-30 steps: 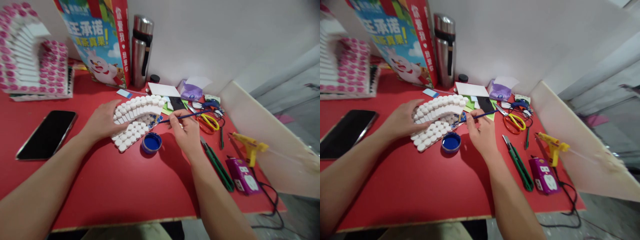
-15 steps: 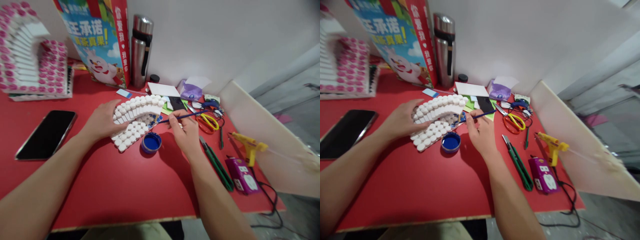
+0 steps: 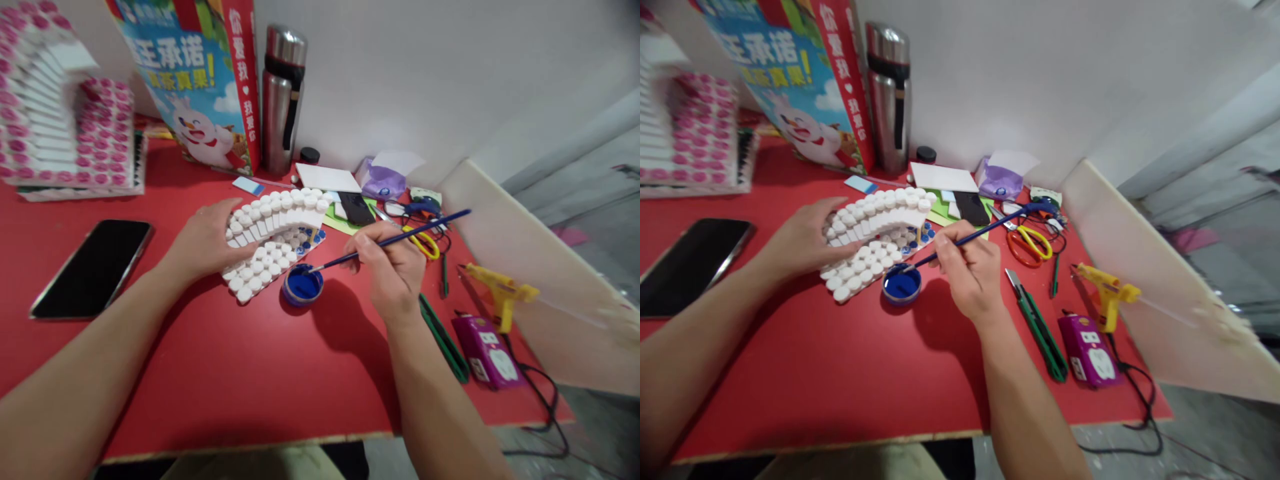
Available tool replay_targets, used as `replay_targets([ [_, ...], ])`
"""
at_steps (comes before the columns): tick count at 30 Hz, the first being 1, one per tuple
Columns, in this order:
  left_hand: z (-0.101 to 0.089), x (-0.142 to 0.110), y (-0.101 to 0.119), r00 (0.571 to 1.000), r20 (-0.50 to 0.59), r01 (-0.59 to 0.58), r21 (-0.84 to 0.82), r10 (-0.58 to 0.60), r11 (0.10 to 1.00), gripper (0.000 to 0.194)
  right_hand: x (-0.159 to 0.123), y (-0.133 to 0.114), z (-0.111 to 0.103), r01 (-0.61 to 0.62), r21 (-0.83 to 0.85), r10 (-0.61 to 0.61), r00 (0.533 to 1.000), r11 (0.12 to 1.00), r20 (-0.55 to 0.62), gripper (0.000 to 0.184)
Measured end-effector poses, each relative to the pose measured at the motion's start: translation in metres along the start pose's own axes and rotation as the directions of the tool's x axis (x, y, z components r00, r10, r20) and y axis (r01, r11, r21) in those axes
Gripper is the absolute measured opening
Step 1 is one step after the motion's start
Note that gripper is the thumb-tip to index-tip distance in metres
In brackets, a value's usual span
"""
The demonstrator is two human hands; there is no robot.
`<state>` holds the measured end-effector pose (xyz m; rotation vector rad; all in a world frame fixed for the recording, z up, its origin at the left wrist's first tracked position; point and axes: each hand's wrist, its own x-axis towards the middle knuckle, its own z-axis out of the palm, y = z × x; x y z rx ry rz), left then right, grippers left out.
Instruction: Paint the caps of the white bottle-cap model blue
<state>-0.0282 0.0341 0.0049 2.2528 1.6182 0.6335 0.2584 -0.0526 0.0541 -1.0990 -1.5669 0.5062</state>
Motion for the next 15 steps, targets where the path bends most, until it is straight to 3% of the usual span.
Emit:
replay_targets([
  [5, 0.0011, -0.0003, -0.0009, 1.0, -0.01, 0.002, -0.009, -0.002, 1.0, 0.085, -0.0013, -0.0048, 0.0019, 0.047, -0.101, -0.035, 0.992, 0.994, 0.121, 0.029],
  [15, -0.0012, -0.0003, 0.0023, 1.0, 0.01, -0.003, 0.003, 0.003, 1.0, 0.088, -0.0012, -0.0027, 0.0059, 0.028, -0.17, 0.003, 0.983, 0.985, 0.182, 0.026],
])
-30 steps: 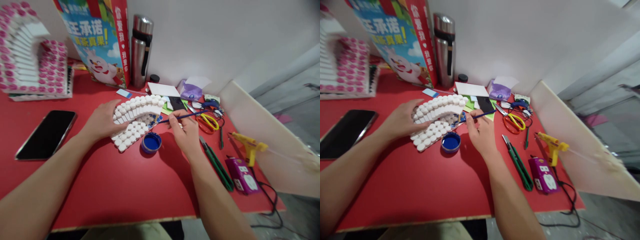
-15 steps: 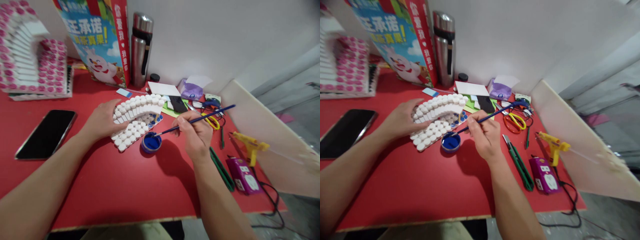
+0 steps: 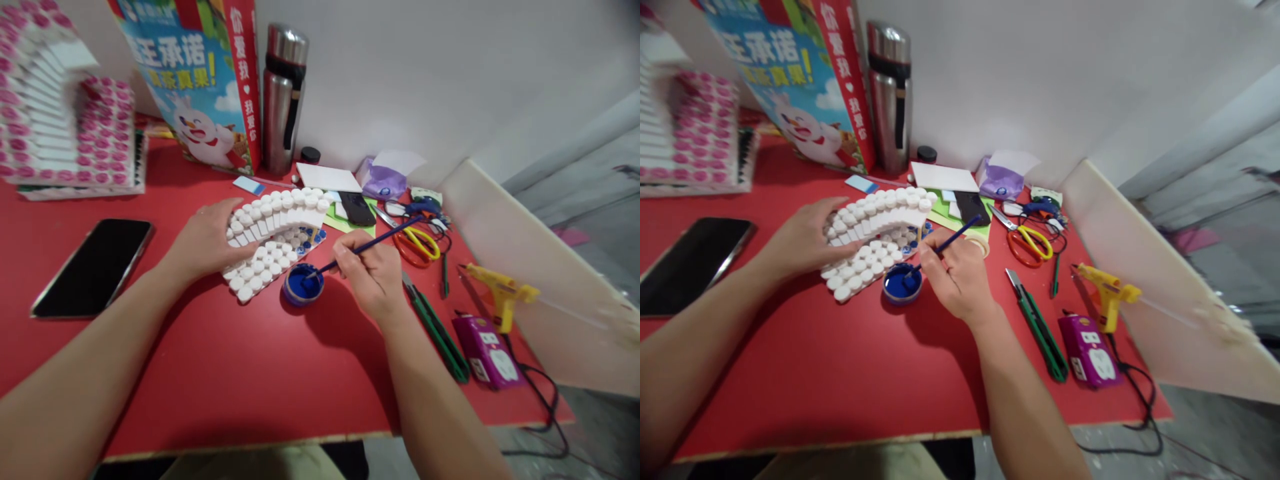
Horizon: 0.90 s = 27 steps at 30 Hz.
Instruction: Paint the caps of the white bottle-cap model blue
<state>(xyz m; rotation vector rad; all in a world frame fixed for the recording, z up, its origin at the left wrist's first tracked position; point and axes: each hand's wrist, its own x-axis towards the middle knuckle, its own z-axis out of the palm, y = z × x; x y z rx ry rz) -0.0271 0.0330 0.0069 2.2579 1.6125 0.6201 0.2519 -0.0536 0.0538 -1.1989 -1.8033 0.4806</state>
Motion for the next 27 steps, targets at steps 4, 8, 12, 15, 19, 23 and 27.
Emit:
replay_targets([
  [4, 0.0, 0.0, -0.001, 1.0, -0.002, 0.003, -0.017, -0.003, 1.0, 0.086, 0.0, 0.001, 0.002, -0.014, 0.009, 0.014, 1.0, 1.0, 0.016, 0.025],
  [8, 0.002, 0.0, -0.002, 1.0, -0.002, 0.005, 0.002, -0.005, 1.0, 0.088, -0.001, 0.001, 0.003, -0.012, 0.014, 0.012, 1.0, 1.0, 0.02, 0.023],
  [12, 0.003, 0.001, -0.003, 1.0, -0.011, 0.004, 0.014, -0.004, 1.0, 0.087, 0.0, 0.003, 0.003, 0.014, 0.028, -0.014, 1.0, 1.0, 0.014, 0.022],
  [15, 0.004, 0.001, -0.003, 1.0, -0.016, -0.005, 0.01, 0.005, 1.0, 0.086, 0.001, 0.004, 0.001, 0.031, 0.061, -0.031, 1.0, 0.998, -0.003, 0.022],
  [19, 0.004, 0.0, -0.005, 1.0, -0.028, -0.012, 0.005, 0.012, 1.0, 0.084, 0.004, 0.007, -0.001, 0.019, 0.217, 0.01, 0.991, 0.976, -0.133, 0.027],
  [23, 0.004, 0.0, -0.005, 1.0, -0.026, -0.009, 0.004, 0.009, 1.0, 0.082, 0.008, 0.013, 0.001, 0.029, 0.369, 0.095, 0.945, 0.929, -0.313, 0.024],
  [27, 0.003, 0.001, -0.003, 1.0, -0.018, -0.017, 0.011, 0.018, 1.0, 0.083, 0.009, 0.021, 0.005, 0.01, 0.267, 0.092, 0.926, 0.964, -0.366, 0.024],
])
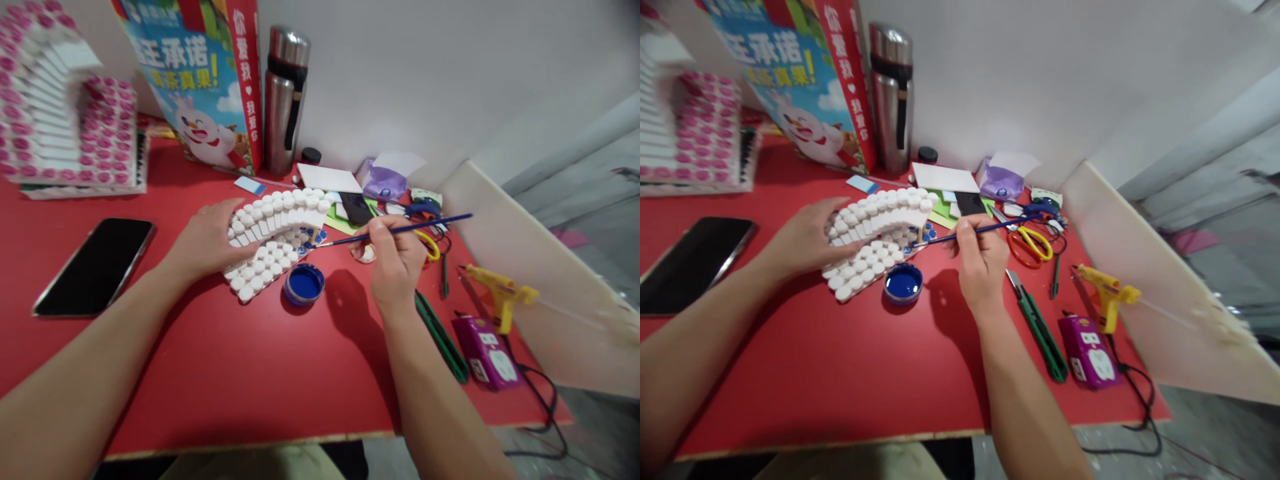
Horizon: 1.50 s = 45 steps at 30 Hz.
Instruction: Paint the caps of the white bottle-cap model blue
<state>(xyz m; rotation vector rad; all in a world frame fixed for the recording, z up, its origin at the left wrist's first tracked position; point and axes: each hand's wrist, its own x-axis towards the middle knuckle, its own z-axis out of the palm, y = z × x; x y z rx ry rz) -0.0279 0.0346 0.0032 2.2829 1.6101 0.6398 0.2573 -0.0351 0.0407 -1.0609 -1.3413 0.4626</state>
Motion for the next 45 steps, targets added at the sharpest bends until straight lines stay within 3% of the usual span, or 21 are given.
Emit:
replay_targets([
  [5, 0.0001, 0.0004, -0.0003, 1.0, -0.01, -0.007, -0.015, 0.007, 1.0, 0.083, -0.0058, 0.0067, 0.0038, 0.1, -0.247, -0.074, 0.991, 0.964, 0.114, 0.024],
  [12, 0.0019, 0.0, -0.0038, 0.999, -0.019, -0.034, -0.03, 0.033, 0.999, 0.082, -0.0082, 0.0097, 0.0069, 0.163, -0.344, -0.094, 0.973, 0.925, 0.211, 0.026],
  [19, 0.0027, -0.0002, -0.0038, 0.999, -0.03, -0.021, -0.025, 0.02, 0.999, 0.083, -0.0073, 0.0087, 0.0067, 0.14, -0.347, -0.056, 0.969, 0.927, 0.242, 0.026],
  [45, -0.0009, -0.0007, 0.0003, 1.0, 0.001, -0.003, -0.045, 0.003, 0.999, 0.085, -0.007, 0.0071, 0.0064, 0.176, -0.374, -0.106, 0.974, 0.91, 0.2, 0.024],
])
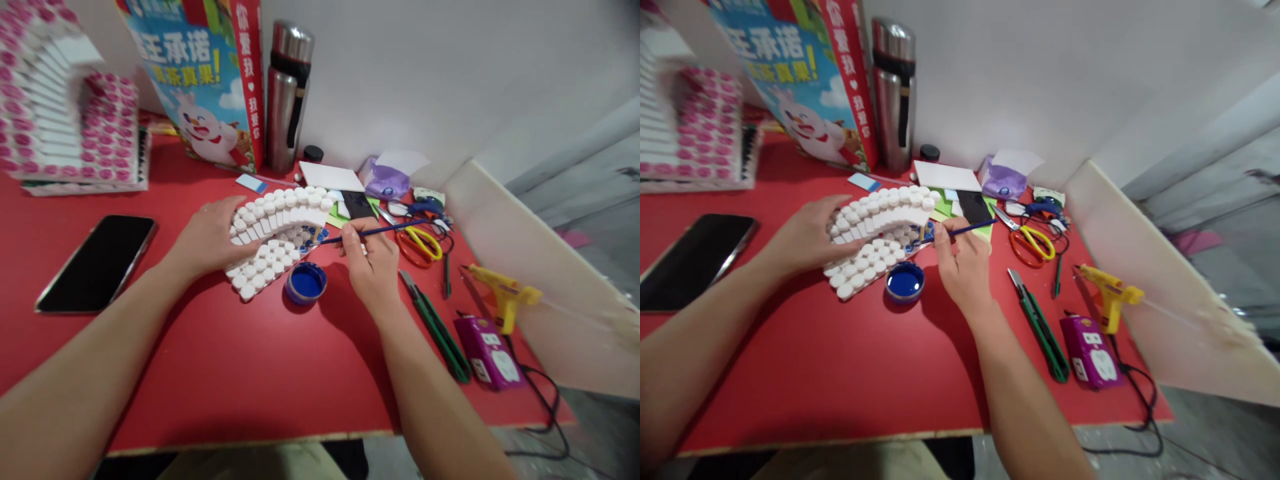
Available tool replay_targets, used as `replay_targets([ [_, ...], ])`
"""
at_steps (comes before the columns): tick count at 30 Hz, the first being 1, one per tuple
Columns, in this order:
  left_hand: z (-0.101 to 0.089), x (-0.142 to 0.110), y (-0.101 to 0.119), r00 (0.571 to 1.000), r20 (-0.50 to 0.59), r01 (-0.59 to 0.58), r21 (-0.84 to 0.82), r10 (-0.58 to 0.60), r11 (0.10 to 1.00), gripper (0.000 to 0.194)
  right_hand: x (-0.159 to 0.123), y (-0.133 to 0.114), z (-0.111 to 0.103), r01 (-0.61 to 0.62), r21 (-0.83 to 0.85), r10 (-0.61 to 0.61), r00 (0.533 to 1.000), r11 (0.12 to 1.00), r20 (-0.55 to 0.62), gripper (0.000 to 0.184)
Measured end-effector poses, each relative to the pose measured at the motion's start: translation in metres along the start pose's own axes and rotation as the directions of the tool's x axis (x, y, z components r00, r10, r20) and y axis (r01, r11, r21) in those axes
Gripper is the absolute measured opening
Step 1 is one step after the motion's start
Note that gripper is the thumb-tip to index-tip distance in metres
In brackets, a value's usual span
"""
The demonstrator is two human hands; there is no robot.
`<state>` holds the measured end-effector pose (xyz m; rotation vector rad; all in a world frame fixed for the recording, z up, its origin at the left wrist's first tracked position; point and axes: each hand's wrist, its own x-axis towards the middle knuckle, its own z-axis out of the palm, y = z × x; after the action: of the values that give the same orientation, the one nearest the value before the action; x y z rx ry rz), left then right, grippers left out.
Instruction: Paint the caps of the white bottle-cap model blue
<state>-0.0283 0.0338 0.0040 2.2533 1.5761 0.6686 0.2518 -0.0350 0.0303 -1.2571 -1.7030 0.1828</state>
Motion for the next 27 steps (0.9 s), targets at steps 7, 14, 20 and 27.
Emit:
replay_targets([
  [7, -0.0018, -0.0002, 0.003, 1.0, 0.021, 0.013, 0.044, -0.014, 0.999, 0.087, -0.0007, -0.0014, -0.0009, -0.024, -0.017, 0.024, 1.0, 1.0, 0.017, 0.026],
  [14, -0.0011, -0.0004, 0.002, 1.0, 0.02, 0.015, 0.032, -0.016, 0.999, 0.087, -0.0007, -0.0038, -0.0009, 0.005, -0.069, -0.003, 1.0, 0.998, 0.027, 0.023],
  [20, 0.0004, -0.0002, 0.0002, 1.0, 0.0, 0.016, 0.004, -0.016, 1.0, 0.087, -0.001, -0.0049, -0.0006, 0.001, -0.062, 0.0, 1.0, 0.998, 0.025, 0.025],
  [27, -0.0004, -0.0004, 0.0023, 1.0, 0.0, 0.018, 0.003, -0.018, 1.0, 0.086, -0.0009, -0.0047, -0.0001, 0.007, -0.04, -0.005, 0.999, 0.999, 0.038, 0.024],
])
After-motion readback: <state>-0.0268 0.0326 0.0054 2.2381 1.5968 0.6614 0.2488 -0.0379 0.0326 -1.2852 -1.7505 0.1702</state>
